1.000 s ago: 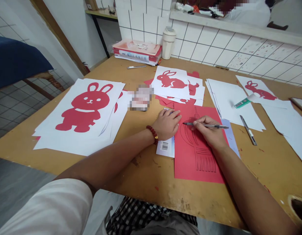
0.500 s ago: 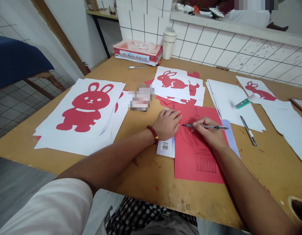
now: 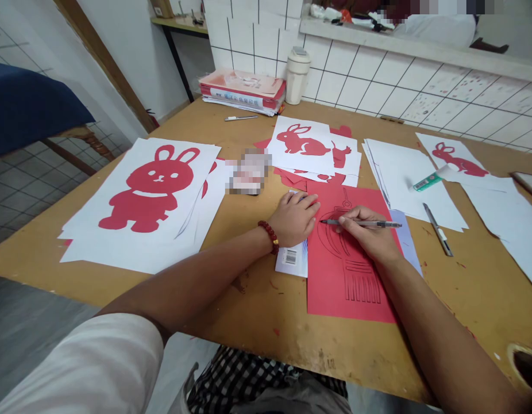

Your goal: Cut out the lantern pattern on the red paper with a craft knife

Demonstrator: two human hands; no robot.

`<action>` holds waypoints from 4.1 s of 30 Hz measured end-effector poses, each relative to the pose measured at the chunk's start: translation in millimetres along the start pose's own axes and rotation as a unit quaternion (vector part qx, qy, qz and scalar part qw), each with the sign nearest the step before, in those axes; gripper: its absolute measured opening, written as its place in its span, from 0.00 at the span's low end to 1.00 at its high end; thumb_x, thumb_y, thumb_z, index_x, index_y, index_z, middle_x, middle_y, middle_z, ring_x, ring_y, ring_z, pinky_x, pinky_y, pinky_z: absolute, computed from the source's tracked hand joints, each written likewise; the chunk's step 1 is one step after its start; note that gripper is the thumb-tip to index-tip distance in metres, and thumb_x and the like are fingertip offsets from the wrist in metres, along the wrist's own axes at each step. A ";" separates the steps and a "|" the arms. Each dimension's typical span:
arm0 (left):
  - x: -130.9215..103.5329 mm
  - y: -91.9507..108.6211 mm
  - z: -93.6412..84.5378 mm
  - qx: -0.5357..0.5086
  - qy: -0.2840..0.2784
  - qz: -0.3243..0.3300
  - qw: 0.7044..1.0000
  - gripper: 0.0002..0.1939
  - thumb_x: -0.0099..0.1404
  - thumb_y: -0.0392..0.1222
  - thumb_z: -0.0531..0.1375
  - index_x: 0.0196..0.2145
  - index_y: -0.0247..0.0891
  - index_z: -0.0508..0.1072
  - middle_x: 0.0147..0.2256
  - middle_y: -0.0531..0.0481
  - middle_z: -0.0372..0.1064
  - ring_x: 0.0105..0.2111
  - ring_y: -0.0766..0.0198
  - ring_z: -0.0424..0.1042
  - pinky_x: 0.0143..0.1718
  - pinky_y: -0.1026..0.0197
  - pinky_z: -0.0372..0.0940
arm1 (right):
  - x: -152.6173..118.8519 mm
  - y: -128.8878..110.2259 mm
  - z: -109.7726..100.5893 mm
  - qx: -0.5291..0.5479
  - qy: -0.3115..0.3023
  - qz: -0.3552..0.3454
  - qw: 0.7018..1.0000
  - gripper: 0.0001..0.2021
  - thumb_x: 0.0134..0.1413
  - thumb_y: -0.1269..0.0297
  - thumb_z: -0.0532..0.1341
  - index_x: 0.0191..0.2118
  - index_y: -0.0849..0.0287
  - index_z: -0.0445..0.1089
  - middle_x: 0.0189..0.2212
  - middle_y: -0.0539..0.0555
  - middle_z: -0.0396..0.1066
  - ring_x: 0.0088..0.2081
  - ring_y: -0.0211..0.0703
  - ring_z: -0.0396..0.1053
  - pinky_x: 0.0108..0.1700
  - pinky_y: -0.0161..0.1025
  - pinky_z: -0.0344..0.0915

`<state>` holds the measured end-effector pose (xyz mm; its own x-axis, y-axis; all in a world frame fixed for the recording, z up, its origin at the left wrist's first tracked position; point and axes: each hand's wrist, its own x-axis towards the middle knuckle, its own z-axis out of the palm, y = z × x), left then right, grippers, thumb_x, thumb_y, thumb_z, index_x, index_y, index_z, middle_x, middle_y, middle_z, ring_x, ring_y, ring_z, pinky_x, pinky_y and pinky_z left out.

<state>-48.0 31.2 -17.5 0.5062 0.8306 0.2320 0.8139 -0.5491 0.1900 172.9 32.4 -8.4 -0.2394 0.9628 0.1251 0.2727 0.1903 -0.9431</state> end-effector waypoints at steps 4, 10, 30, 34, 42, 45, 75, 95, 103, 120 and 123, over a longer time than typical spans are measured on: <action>0.3 -0.6 0.7 -0.006 0.004 0.001 1.000 0.23 0.73 0.42 0.47 0.62 0.36 0.68 0.66 0.42 0.60 0.64 0.49 0.57 0.65 0.41 0.50 | 0.2 -0.4 -0.7 -0.004 -0.001 0.000 1.000 0.11 0.55 0.54 0.68 0.30 0.54 0.73 0.27 0.51 0.77 0.32 0.44 0.75 0.40 0.43 0.70; 0.1 -0.6 0.5 -0.005 0.005 0.002 1.000 0.23 0.73 0.42 0.47 0.61 0.36 0.68 0.66 0.43 0.60 0.63 0.49 0.57 0.65 0.42 0.50 | 0.4 1.3 -1.5 0.004 0.006 -0.003 1.000 0.11 0.56 0.54 0.68 0.30 0.55 0.72 0.27 0.51 0.77 0.32 0.44 0.75 0.40 0.44 0.71; -0.1 -0.4 0.7 -0.003 0.004 -0.001 1.000 0.23 0.73 0.41 0.47 0.61 0.36 0.68 0.66 0.43 0.60 0.64 0.49 0.57 0.65 0.42 0.50 | -0.8 0.4 -2.8 -0.014 -0.022 -0.010 1.000 0.10 0.56 0.55 0.68 0.30 0.55 0.74 0.28 0.52 0.78 0.33 0.44 0.75 0.40 0.44 0.70; -0.3 -0.2 0.5 -0.002 0.003 -0.002 1.000 0.23 0.73 0.41 0.47 0.62 0.36 0.68 0.66 0.44 0.60 0.64 0.49 0.57 0.66 0.43 0.49 | -1.0 -1.7 -2.6 -0.019 -0.023 -0.013 0.999 0.10 0.56 0.55 0.68 0.30 0.55 0.74 0.27 0.52 0.77 0.32 0.45 0.75 0.40 0.44 0.70; 0.1 0.3 -0.9 -0.003 -0.002 -0.002 1.000 0.24 0.73 0.41 0.47 0.62 0.35 0.68 0.66 0.43 0.59 0.64 0.49 0.57 0.66 0.42 0.50 | -1.2 -4.1 -3.4 -0.015 -0.031 -0.007 0.999 0.10 0.55 0.55 0.68 0.29 0.54 0.75 0.27 0.52 0.78 0.32 0.45 0.75 0.40 0.44 0.70; 0.4 1.0 -2.1 -0.002 -0.011 -0.006 1.000 0.24 0.73 0.41 0.47 0.62 0.34 0.67 0.66 0.43 0.59 0.64 0.48 0.56 0.66 0.42 0.49 | -1.6 -4.4 -4.1 -0.013 -0.037 -0.009 0.999 0.11 0.55 0.55 0.69 0.29 0.55 0.75 0.27 0.52 0.78 0.32 0.45 0.75 0.40 0.44 0.70; 0.4 -0.3 0.4 -0.003 0.001 -0.004 1.000 0.23 0.73 0.41 0.48 0.61 0.37 0.68 0.66 0.44 0.59 0.64 0.49 0.57 0.66 0.42 0.49 | -3.4 -0.6 -11.8 -0.004 -0.077 -0.015 0.997 0.12 0.56 0.54 0.68 0.28 0.55 0.73 0.25 0.52 0.76 0.30 0.42 0.71 0.36 0.41 0.66; 0.3 0.4 -1.2 -0.002 -0.005 -0.002 1.000 0.23 0.74 0.41 0.47 0.62 0.35 0.68 0.66 0.43 0.59 0.64 0.49 0.57 0.66 0.43 0.49 | -3.8 -9.5 -9.2 -0.005 -0.094 -0.002 0.996 0.14 0.52 0.51 0.70 0.28 0.55 0.74 0.25 0.53 0.77 0.30 0.43 0.73 0.36 0.41 0.69; 0.1 -1.6 1.5 -0.006 0.004 0.001 1.000 0.23 0.74 0.42 0.47 0.61 0.37 0.68 0.66 0.43 0.60 0.64 0.49 0.57 0.65 0.42 0.49 | -4.2 -11.1 -10.9 -0.005 -0.104 0.005 0.995 0.14 0.51 0.51 0.71 0.27 0.56 0.74 0.24 0.53 0.77 0.29 0.43 0.73 0.35 0.41 0.68; -0.3 0.1 -0.9 -0.002 -0.002 -0.004 1.000 0.24 0.73 0.42 0.47 0.62 0.35 0.68 0.66 0.44 0.59 0.64 0.49 0.57 0.65 0.42 0.50 | -3.6 -4.6 -16.7 0.005 -0.128 -0.012 0.992 0.13 0.53 0.53 0.70 0.26 0.56 0.74 0.24 0.52 0.76 0.28 0.42 0.71 0.34 0.40 0.66; -0.2 -0.3 -0.5 -0.004 -0.002 -0.003 1.000 0.24 0.73 0.42 0.47 0.62 0.35 0.68 0.66 0.43 0.59 0.64 0.49 0.57 0.66 0.42 0.50 | -3.3 -4.0 -17.8 0.007 -0.136 -0.018 0.990 0.13 0.53 0.54 0.70 0.26 0.56 0.74 0.23 0.52 0.75 0.28 0.42 0.70 0.33 0.40 0.65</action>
<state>-48.5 31.2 -17.1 0.5017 0.8345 0.2278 0.8150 -0.5443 0.1989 189.2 31.9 0.5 -0.4917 0.8677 0.0724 0.2463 0.2183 -0.9443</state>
